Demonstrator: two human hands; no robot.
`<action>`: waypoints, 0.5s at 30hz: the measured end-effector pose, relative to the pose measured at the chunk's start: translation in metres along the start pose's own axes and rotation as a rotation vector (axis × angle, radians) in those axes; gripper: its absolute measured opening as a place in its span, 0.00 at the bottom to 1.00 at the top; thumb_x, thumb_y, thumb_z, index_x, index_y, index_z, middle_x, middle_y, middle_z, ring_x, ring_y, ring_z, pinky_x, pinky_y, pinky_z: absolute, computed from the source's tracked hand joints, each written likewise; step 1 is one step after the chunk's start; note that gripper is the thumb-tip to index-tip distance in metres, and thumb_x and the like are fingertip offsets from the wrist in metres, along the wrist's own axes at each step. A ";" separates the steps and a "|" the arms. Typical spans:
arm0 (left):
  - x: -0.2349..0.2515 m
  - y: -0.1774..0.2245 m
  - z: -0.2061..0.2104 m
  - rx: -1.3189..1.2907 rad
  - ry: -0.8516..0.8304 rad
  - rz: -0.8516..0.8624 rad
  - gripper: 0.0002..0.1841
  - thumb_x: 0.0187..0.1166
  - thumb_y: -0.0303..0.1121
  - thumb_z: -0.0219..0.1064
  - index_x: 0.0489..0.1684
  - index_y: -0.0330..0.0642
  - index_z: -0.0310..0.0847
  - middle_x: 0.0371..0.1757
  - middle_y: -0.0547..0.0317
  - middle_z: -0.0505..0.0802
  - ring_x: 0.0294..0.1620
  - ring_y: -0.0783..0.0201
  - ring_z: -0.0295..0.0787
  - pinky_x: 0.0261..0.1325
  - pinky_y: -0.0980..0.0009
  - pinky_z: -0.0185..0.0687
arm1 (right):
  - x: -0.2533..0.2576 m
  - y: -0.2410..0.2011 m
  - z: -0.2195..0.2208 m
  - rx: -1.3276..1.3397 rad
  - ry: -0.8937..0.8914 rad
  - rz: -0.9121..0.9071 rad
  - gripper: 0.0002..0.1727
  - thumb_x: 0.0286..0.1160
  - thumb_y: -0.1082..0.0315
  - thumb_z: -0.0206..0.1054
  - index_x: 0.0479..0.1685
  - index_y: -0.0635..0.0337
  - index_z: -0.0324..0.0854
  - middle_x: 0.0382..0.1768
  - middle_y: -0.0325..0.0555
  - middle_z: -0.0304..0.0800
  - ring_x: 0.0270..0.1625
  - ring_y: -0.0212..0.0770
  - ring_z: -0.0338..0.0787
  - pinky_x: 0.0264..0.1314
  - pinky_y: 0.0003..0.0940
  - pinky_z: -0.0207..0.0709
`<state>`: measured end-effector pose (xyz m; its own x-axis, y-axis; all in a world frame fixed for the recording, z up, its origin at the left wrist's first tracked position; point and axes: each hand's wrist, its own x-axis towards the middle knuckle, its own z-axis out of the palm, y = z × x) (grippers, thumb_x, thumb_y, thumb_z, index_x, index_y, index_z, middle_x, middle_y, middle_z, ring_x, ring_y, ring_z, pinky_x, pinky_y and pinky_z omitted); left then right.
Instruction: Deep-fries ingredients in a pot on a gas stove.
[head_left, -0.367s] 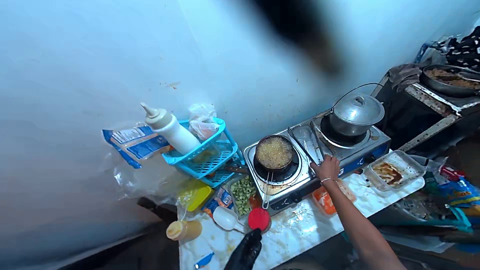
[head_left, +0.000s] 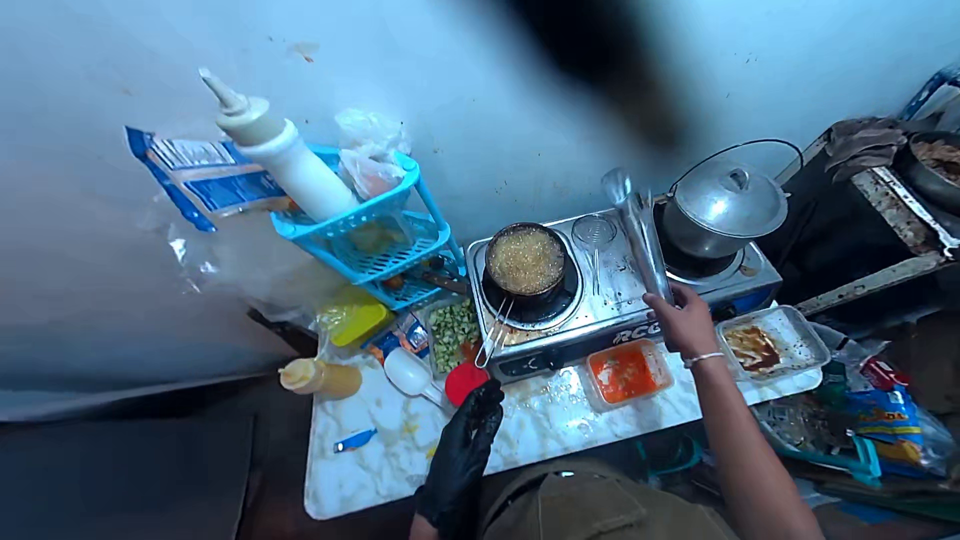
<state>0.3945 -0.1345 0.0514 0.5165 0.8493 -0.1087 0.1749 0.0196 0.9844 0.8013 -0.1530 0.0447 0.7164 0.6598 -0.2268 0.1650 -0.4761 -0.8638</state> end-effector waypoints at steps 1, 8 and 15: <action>0.000 -0.003 0.004 0.040 -0.001 -0.007 0.26 0.87 0.35 0.60 0.79 0.28 0.68 0.70 0.47 0.86 0.67 0.65 0.86 0.72 0.68 0.81 | -0.001 -0.001 -0.008 0.098 -0.058 -0.005 0.35 0.76 0.51 0.76 0.78 0.59 0.74 0.56 0.57 0.90 0.45 0.50 0.94 0.51 0.51 0.89; -0.026 -0.029 0.025 0.160 -0.021 -0.027 0.29 0.87 0.45 0.60 0.80 0.33 0.71 0.72 0.47 0.86 0.69 0.62 0.85 0.74 0.65 0.80 | 0.006 -0.002 -0.036 0.363 -0.301 -0.041 0.20 0.94 0.57 0.55 0.73 0.57 0.76 0.52 0.48 0.96 0.34 0.39 0.94 0.36 0.32 0.89; -0.019 -0.023 0.015 0.469 0.293 0.082 0.26 0.87 0.46 0.59 0.76 0.39 0.77 0.70 0.49 0.88 0.72 0.61 0.84 0.76 0.60 0.78 | 0.003 -0.097 -0.056 -0.615 -0.369 -0.438 0.34 0.76 0.42 0.74 0.77 0.51 0.79 0.46 0.61 0.92 0.40 0.59 0.92 0.47 0.67 0.83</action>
<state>0.3934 -0.1595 0.0292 0.3014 0.9505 0.0750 0.5329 -0.2331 0.8135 0.8257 -0.1373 0.1527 0.2514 0.9558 -0.1526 0.7933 -0.2938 -0.5333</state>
